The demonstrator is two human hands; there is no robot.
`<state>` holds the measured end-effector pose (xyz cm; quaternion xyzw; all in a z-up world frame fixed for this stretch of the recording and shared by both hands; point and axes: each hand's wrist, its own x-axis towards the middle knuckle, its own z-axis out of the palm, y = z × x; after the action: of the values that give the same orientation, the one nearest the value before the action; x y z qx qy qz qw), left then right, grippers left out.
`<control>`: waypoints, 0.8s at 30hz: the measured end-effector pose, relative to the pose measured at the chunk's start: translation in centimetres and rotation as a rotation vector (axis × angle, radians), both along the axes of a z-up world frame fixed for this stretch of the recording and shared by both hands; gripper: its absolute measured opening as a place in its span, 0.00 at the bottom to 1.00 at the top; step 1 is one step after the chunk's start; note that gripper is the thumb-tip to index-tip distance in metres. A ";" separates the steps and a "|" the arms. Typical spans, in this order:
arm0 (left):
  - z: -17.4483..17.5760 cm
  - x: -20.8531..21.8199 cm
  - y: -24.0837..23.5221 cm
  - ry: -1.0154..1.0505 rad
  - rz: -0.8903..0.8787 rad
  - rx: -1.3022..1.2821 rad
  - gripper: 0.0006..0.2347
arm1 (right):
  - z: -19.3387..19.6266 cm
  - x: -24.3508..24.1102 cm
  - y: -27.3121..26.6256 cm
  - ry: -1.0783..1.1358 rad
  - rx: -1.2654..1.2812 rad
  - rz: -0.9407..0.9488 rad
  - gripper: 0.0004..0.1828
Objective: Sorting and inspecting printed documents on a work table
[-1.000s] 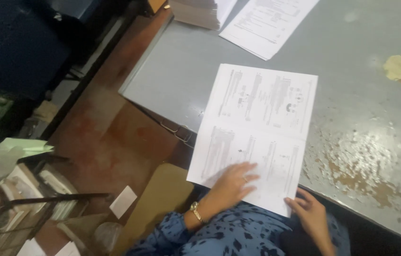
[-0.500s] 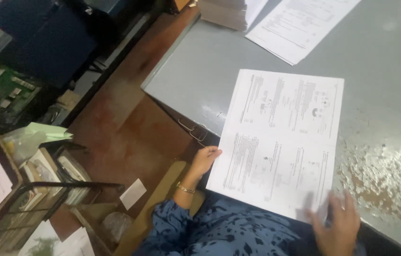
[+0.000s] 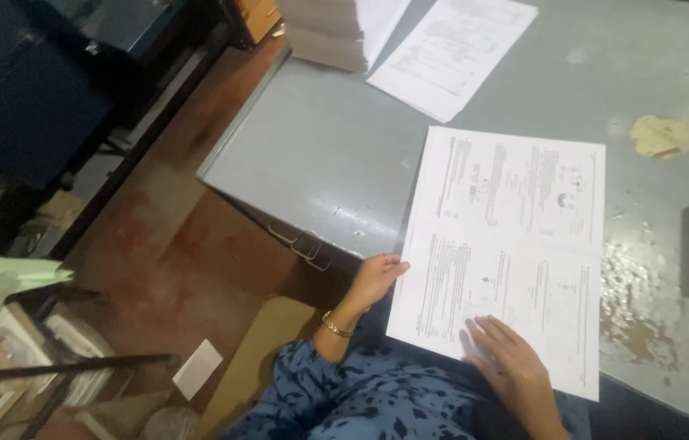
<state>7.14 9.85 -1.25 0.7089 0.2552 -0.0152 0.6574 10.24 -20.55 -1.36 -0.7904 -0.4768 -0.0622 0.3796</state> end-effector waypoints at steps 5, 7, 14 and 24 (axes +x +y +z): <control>0.1 1.9 -2.0 0.111 -0.008 -0.055 0.16 | -0.6 0.2 -1.3 -0.053 -0.035 -0.003 0.27; -0.5 2.0 -2.1 0.157 -0.013 -0.008 0.16 | -1.0 0.4 -1.4 -0.073 -0.021 0.021 0.22; -1.3 1.3 -1.8 0.111 -0.057 0.091 0.16 | -2.1 0.3 -1.5 -0.097 -0.066 0.014 0.23; 0.4 0.0 -1.5 0.170 -0.159 -0.109 0.23 | -1.4 -0.1 -0.4 -0.112 -0.118 -0.010 0.33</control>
<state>7.17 8.39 -0.81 0.6861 0.2518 -0.1411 0.6677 10.09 -20.95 -2.78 -0.8089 -0.4963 -0.0799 0.3049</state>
